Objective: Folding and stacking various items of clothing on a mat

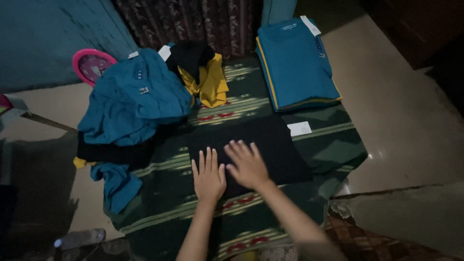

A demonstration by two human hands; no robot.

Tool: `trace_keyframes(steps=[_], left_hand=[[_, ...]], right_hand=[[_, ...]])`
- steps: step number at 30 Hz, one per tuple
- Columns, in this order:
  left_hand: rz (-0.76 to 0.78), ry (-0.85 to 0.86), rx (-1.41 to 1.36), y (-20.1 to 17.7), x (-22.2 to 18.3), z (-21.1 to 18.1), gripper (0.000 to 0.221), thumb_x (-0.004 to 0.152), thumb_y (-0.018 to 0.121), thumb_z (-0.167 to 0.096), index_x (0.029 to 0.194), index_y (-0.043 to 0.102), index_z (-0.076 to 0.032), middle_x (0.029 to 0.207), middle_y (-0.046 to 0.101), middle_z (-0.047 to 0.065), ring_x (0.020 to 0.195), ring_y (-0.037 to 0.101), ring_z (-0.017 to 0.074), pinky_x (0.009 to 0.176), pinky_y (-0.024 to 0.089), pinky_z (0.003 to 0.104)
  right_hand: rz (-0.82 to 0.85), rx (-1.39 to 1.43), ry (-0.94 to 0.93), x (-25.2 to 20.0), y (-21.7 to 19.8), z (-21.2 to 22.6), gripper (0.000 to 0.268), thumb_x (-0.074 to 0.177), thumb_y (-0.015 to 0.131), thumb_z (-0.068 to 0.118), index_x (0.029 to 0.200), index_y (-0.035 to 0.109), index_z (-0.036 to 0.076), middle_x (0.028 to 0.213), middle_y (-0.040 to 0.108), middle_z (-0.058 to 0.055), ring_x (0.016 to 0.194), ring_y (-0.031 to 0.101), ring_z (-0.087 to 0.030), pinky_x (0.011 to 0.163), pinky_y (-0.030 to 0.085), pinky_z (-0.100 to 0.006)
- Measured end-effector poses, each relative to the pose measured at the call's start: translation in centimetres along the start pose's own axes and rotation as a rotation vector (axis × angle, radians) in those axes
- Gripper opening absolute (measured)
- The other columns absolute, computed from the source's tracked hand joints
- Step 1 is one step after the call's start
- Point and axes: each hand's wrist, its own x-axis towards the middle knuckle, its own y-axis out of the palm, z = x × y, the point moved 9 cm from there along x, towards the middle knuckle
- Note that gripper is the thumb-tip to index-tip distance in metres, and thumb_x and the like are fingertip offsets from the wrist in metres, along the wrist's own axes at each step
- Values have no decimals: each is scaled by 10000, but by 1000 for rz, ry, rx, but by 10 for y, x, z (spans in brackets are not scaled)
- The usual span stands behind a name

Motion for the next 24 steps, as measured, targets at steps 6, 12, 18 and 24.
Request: trace_keyframes(steps=[6, 12, 18, 24], left_hand=[[-148, 93, -23, -1, -3, 3, 589, 1124, 271, -436, 1643, 294, -160, 1699, 268, 93, 1565, 207, 321, 1265, 91, 574], [-327, 158, 70, -9, -10, 8, 584, 1092, 348, -453, 1609, 394, -184, 1658, 382, 54, 1538, 316, 276, 1264, 165, 543], [-313, 310, 102, -11, -35, 18, 668, 1071, 380, -571, 1614, 376, -180, 1667, 362, 46, 1553, 289, 252, 1279, 128, 533], [-24, 327, 153, 0, -68, 24, 992, 927, 450, -787, 1665, 200, -173, 1733, 165, 66, 1592, 126, 313, 1264, 98, 598]], right_hand=[[17, -64, 200, -34, -11, -76, 680, 1033, 461, 502, 1619, 353, 177, 1673, 351, -65, 1536, 311, -307, 1227, 214, -587], [17, -52, 253, -62, -13, -113, 682, 1075, 354, 491, 1659, 266, 147, 1722, 250, -76, 1579, 240, -302, 1258, 171, -567], [29, -24, 252, -64, -8, -117, 690, 1087, 306, 509, 1665, 236, 138, 1736, 207, -71, 1591, 207, -298, 1275, 143, -566], [40, 27, 262, -64, -2, -120, 684, 1105, 274, 522, 1679, 203, 157, 1747, 151, -52, 1597, 157, -283, 1281, 94, -555]])
